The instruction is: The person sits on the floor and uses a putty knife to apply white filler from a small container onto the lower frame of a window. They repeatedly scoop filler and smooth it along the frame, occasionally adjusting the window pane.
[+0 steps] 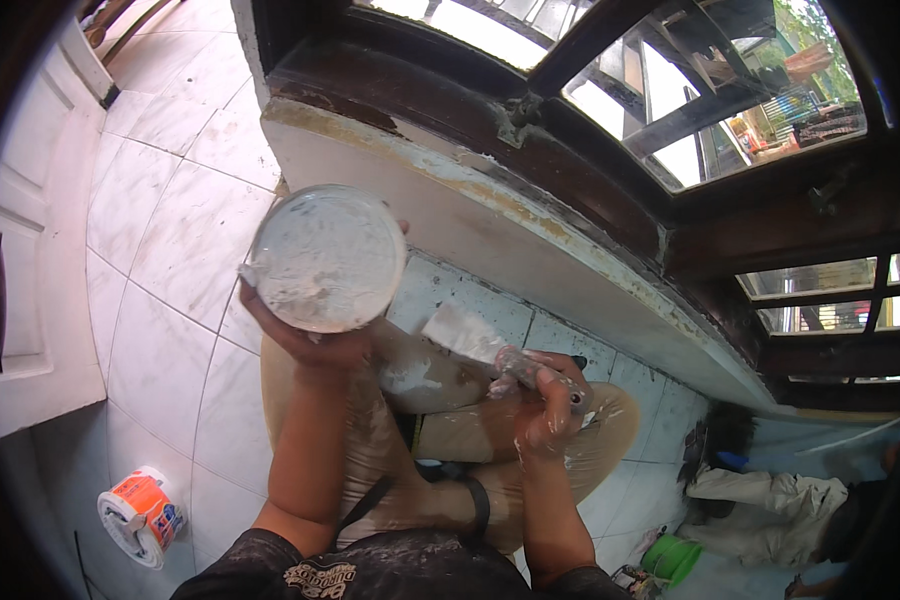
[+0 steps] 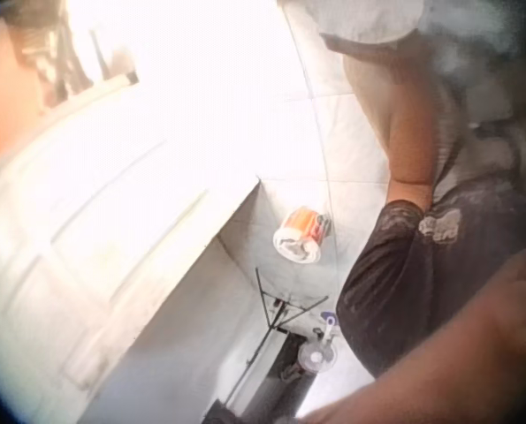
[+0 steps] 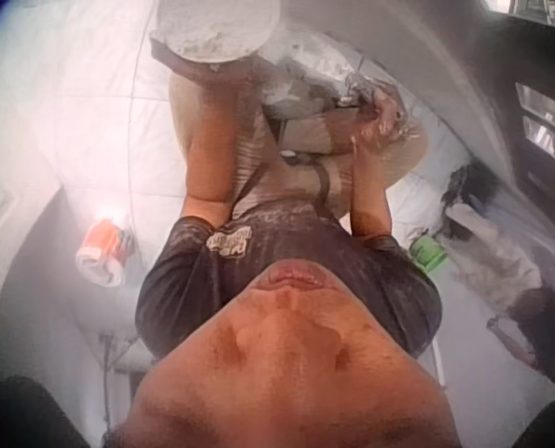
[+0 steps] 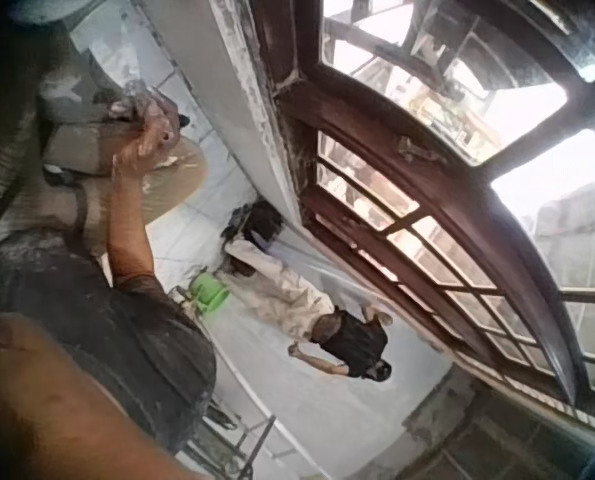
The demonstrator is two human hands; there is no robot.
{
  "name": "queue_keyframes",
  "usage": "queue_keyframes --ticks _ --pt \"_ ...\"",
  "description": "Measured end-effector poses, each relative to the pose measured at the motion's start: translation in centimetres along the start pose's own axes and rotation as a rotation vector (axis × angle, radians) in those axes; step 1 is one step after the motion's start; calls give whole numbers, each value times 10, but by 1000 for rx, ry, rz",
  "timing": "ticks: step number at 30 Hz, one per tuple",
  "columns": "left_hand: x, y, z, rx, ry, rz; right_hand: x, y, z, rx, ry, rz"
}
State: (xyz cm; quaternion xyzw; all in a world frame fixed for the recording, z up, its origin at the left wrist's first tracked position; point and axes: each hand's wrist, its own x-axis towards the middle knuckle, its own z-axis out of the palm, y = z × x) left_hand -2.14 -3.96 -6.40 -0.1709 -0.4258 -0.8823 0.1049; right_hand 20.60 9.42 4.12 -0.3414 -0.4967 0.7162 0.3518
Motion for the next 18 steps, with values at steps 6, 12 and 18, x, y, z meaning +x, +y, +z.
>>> queue_keyframes --ticks 6,12,18 --pt "45 57 19 -823 157 -641 13 -39 54 -300 137 -414" --pt "54 54 26 -776 166 -627 45 1 104 -950 89 -783" --pt "62 49 8 -634 101 -487 64 57 177 -980 100 -906"
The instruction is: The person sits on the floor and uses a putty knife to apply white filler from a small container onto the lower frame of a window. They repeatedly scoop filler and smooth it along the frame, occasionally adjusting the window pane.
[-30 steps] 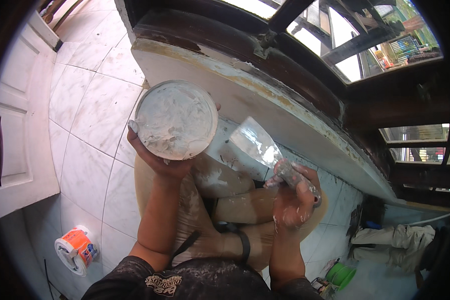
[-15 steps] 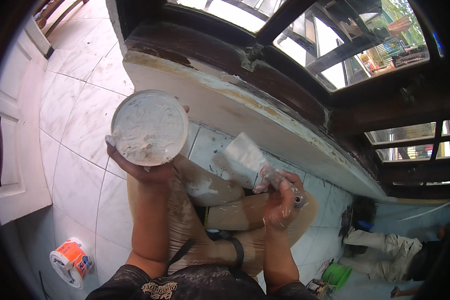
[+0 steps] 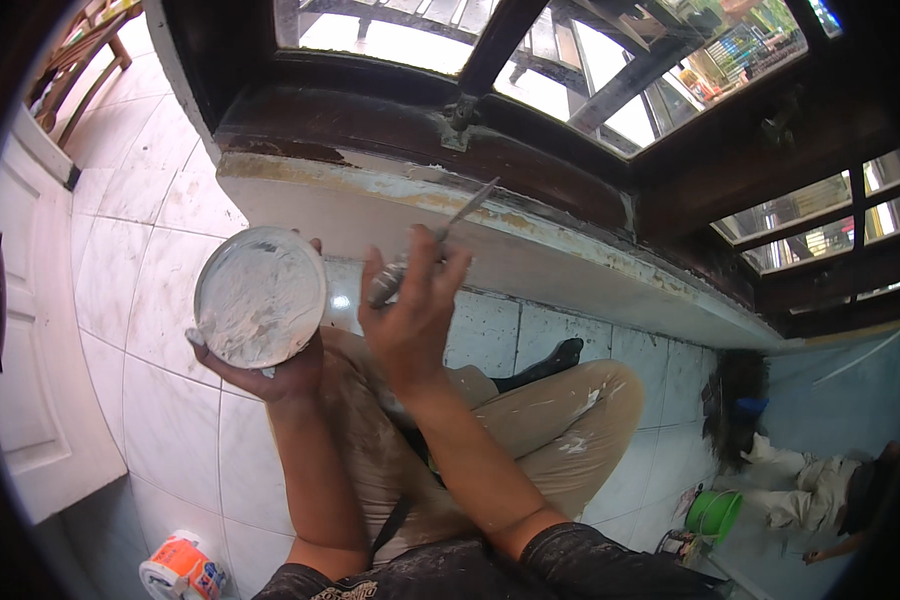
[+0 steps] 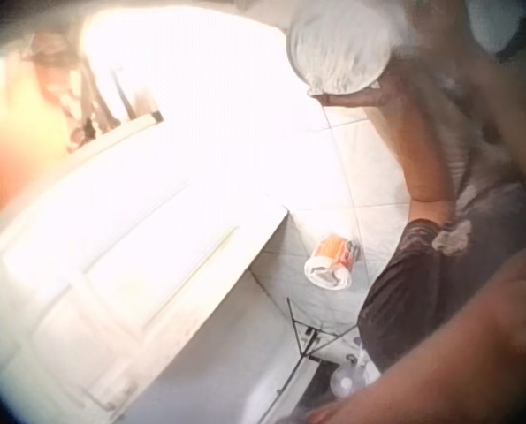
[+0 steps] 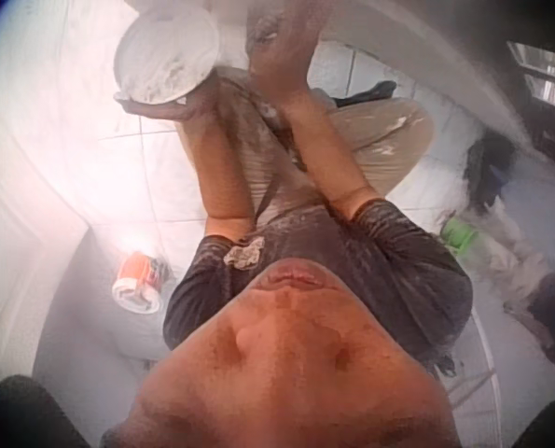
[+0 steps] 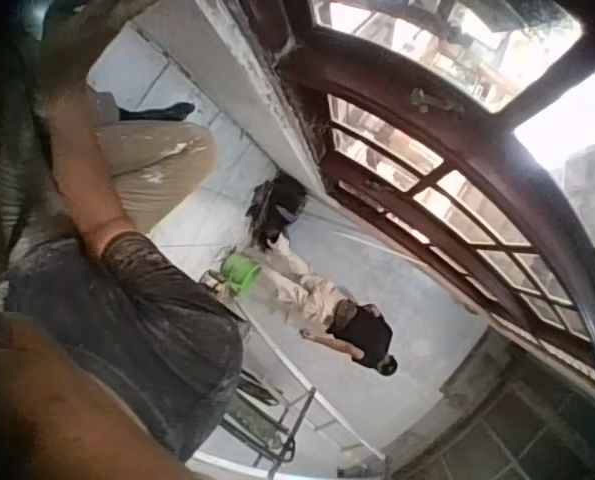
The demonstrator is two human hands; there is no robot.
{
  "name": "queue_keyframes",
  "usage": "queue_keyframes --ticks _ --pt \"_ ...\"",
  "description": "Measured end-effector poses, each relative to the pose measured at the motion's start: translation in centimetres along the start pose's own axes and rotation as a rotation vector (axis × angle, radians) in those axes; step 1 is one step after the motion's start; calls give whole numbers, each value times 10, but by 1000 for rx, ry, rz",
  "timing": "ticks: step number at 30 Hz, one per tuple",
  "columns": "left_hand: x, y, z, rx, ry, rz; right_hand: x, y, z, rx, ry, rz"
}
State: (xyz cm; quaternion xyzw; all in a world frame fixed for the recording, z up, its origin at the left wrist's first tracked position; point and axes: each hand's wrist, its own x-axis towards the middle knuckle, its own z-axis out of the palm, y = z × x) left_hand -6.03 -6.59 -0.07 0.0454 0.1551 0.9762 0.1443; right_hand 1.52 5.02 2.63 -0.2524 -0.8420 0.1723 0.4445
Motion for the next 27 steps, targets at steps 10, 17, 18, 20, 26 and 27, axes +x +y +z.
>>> queue_keyframes --ticks 10,17,18,20,26,27 --pt "13 68 -28 122 191 260 10 -50 89 216 -42 48" --pt "21 86 -56 69 217 319 3 -78 130 298 -166 30" --pt "22 88 -57 65 206 326 3 -84 135 317 -181 12" --pt "24 90 -57 109 222 369 3 -95 143 350 -208 -23" --pt "24 100 -77 -18 229 392 12 -95 102 528 -216 -94" --pt "25 98 -68 21 255 418 12 -86 89 512 -90 -133"
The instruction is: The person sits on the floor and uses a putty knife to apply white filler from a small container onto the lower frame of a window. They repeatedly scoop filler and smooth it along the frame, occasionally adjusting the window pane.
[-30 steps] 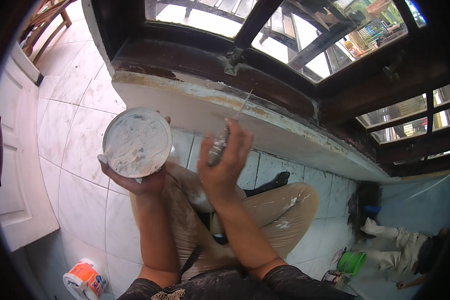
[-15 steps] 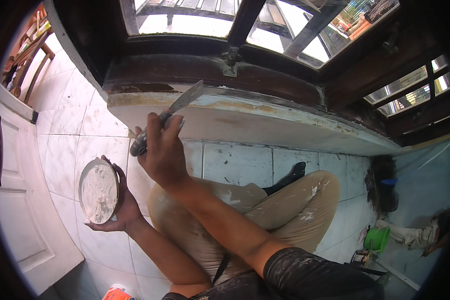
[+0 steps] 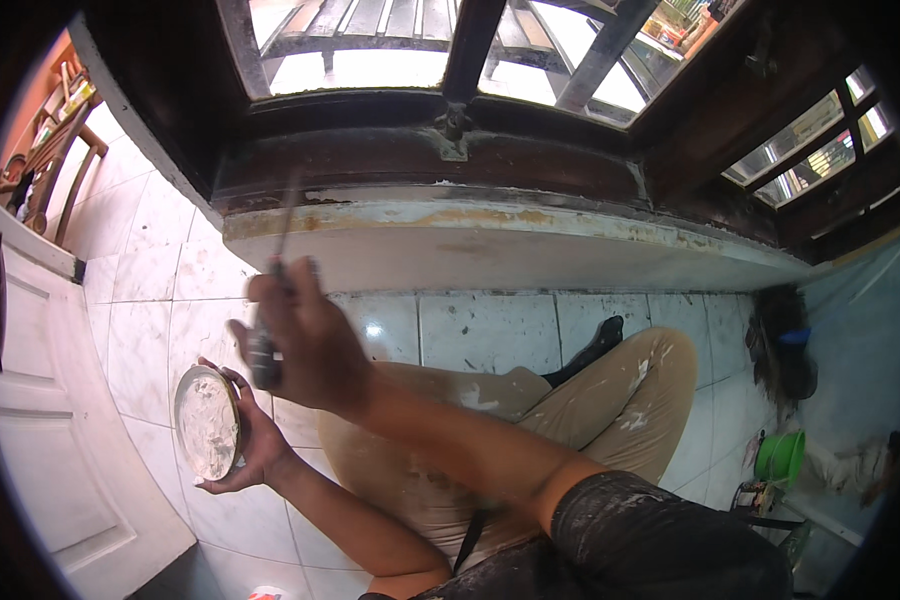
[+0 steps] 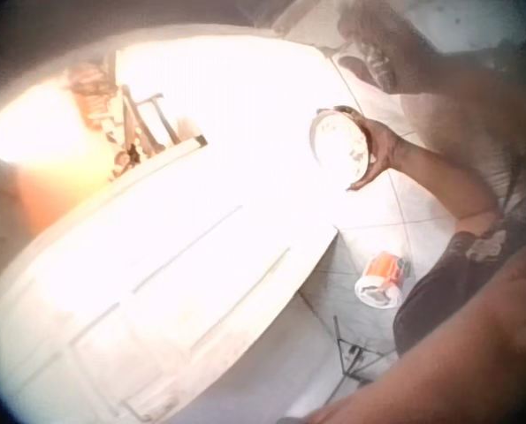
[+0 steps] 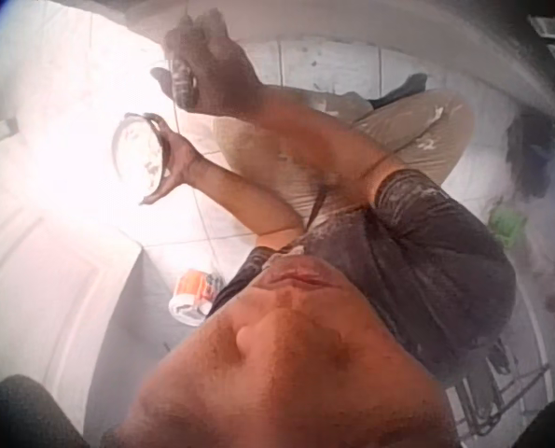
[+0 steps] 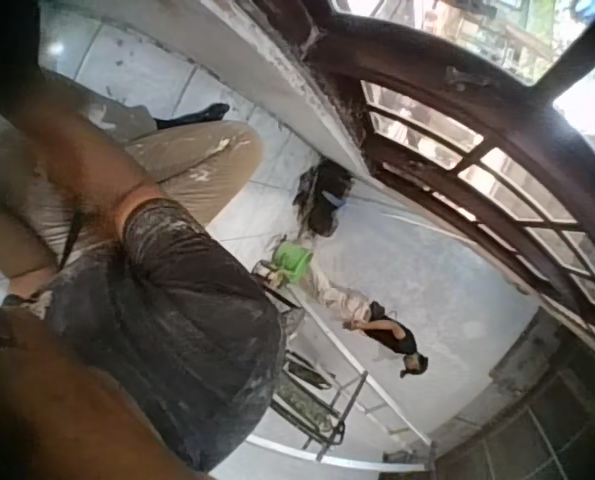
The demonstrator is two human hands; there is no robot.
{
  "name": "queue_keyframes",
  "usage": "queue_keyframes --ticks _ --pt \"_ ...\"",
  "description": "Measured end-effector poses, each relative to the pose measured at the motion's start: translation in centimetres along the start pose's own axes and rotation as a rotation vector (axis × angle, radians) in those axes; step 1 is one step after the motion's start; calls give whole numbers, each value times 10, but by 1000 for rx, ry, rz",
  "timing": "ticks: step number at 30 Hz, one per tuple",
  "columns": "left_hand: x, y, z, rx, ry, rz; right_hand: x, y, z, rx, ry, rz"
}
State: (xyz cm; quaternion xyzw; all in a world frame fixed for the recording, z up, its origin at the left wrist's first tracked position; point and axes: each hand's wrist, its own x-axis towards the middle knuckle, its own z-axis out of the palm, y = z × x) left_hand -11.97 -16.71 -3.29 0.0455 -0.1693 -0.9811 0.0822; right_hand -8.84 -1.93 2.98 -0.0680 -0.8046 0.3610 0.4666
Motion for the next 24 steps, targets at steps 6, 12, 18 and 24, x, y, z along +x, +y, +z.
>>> queue_keyframes --ticks 6,12,18,24 --pt "-9 -9 10 70 -41 -48 -27 17 -103 -470 82 68" --pt "-12 -9 10 125 -69 -58 -32 41 -90 -405 2 160" --pt "-9 -9 6 66 -56 -74 -25 42 -46 -311 18 133" --pt "-5 -4 2 44 -56 -79 -21 27 1 -164 -46 121"
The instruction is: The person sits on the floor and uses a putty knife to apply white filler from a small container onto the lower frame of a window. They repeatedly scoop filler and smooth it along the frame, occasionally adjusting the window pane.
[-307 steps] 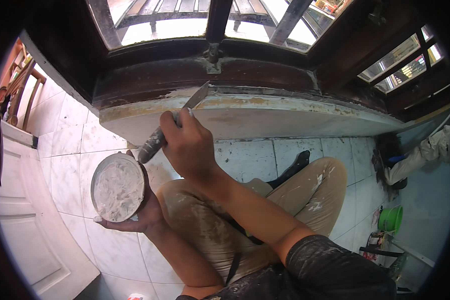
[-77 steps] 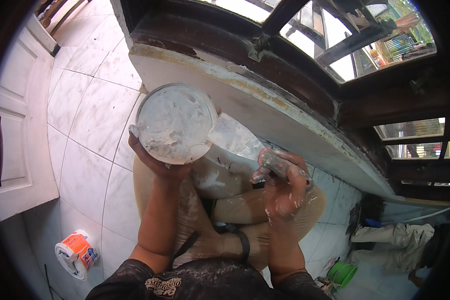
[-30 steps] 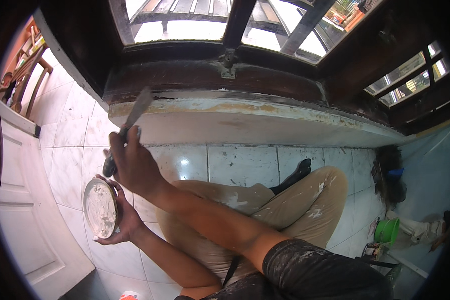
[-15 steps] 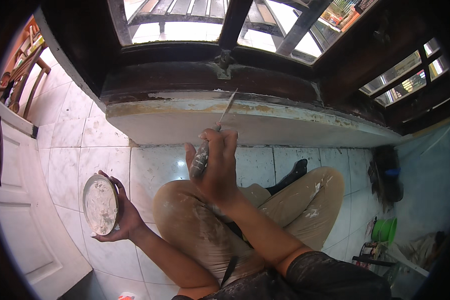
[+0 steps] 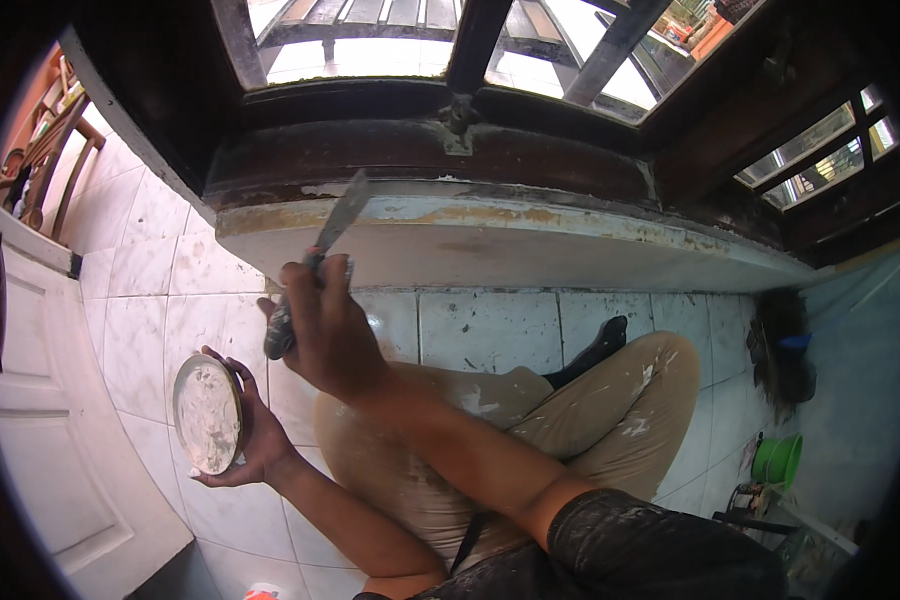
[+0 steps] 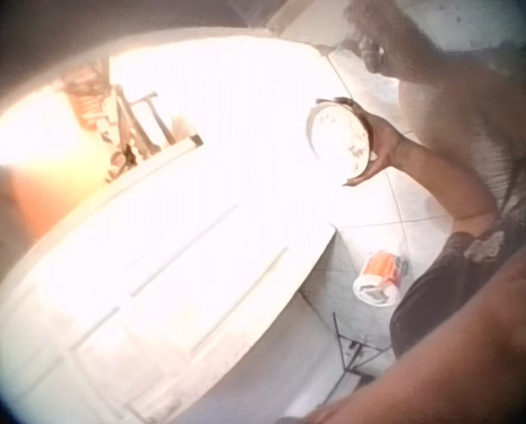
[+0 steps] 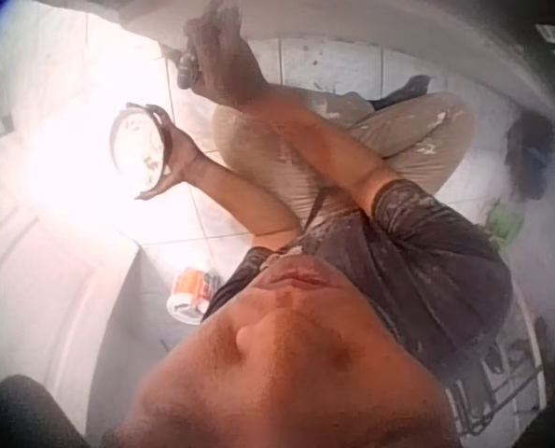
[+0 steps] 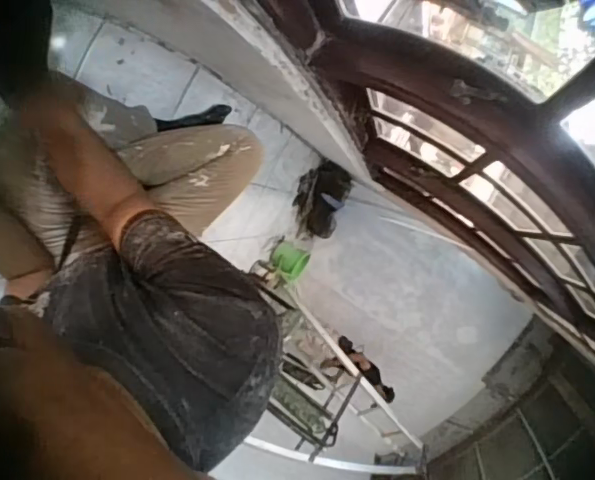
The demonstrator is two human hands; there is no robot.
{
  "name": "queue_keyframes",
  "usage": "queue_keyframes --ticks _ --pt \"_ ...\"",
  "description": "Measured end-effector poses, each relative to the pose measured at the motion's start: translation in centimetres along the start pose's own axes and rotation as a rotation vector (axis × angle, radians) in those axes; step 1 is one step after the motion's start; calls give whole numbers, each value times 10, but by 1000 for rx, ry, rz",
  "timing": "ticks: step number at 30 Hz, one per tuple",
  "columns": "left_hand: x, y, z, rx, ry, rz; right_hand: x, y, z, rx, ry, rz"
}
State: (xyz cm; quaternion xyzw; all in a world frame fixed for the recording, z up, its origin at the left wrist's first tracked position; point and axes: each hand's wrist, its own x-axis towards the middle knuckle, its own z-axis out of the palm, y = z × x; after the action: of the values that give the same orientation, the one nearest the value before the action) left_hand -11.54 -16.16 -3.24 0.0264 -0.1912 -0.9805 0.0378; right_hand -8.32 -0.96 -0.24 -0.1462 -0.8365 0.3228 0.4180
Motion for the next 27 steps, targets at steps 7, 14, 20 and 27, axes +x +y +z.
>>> queue_keyframes --ticks 7,14,20,27 --pt "-4 -6 -1 -25 9 7 13 -10 39 157 -144 -81" --pt "0 -4 -1 -25 17 33 23 -3 -38 390 -236 -328" --pt "-20 -27 18 -117 12 -50 -36 -25 -107 1408 -200 630" --pt "-44 -20 40 -549 -254 -253 -98 -12 -133 1189 -224 676"
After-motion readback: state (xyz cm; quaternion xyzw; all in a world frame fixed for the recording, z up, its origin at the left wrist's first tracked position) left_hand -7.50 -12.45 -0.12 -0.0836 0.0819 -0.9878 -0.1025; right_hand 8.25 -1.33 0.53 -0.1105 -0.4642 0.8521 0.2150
